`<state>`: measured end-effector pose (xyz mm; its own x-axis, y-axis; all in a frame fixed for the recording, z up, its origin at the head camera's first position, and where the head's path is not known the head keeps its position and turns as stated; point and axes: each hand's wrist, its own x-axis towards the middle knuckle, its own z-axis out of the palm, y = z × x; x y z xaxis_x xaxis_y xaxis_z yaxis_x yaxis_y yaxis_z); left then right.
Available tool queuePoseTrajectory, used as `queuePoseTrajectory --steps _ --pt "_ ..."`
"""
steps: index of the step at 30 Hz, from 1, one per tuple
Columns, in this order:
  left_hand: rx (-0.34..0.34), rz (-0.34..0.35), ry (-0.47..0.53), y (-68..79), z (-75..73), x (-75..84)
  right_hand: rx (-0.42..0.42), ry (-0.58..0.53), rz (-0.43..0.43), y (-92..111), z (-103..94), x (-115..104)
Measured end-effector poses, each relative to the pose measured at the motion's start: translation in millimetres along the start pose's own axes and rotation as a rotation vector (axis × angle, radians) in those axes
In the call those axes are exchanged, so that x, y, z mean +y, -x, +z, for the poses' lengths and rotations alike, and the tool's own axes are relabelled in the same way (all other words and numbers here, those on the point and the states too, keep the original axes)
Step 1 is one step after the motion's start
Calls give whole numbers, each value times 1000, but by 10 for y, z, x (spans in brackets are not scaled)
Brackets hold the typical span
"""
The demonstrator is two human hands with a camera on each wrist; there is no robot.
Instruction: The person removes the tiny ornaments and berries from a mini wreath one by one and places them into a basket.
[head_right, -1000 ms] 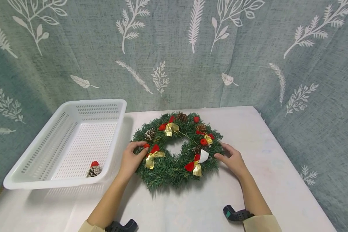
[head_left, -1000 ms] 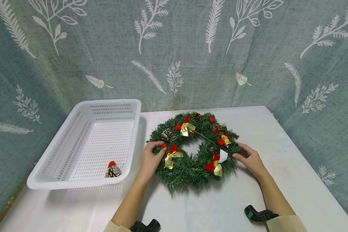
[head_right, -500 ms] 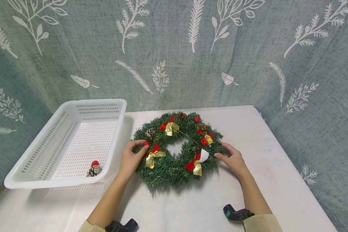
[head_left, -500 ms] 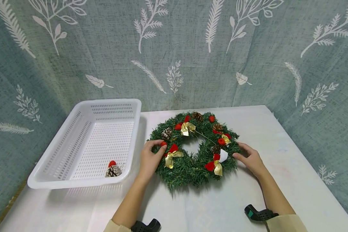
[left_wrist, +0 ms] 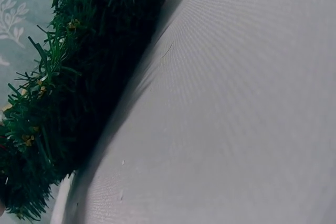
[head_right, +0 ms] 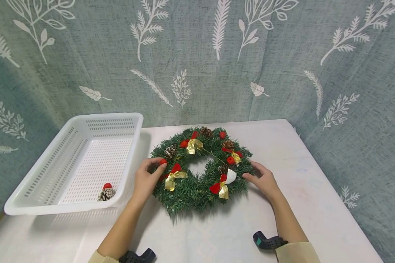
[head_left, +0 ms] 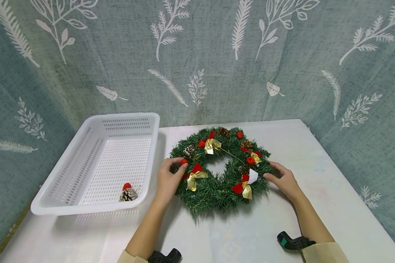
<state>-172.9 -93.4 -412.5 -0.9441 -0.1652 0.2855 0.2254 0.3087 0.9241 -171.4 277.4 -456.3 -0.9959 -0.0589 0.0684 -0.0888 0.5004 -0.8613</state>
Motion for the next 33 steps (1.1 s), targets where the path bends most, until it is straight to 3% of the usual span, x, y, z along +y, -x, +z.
queuePoseTrajectory --steps 23,29,33 --pt "42 74 25 15 -115 207 3 1 9 9 7 -3" --pt "44 37 27 32 -177 350 8 14 0 7 10 -12" --pt "46 44 20 85 -232 579 10 15 -2 6 6 -5"
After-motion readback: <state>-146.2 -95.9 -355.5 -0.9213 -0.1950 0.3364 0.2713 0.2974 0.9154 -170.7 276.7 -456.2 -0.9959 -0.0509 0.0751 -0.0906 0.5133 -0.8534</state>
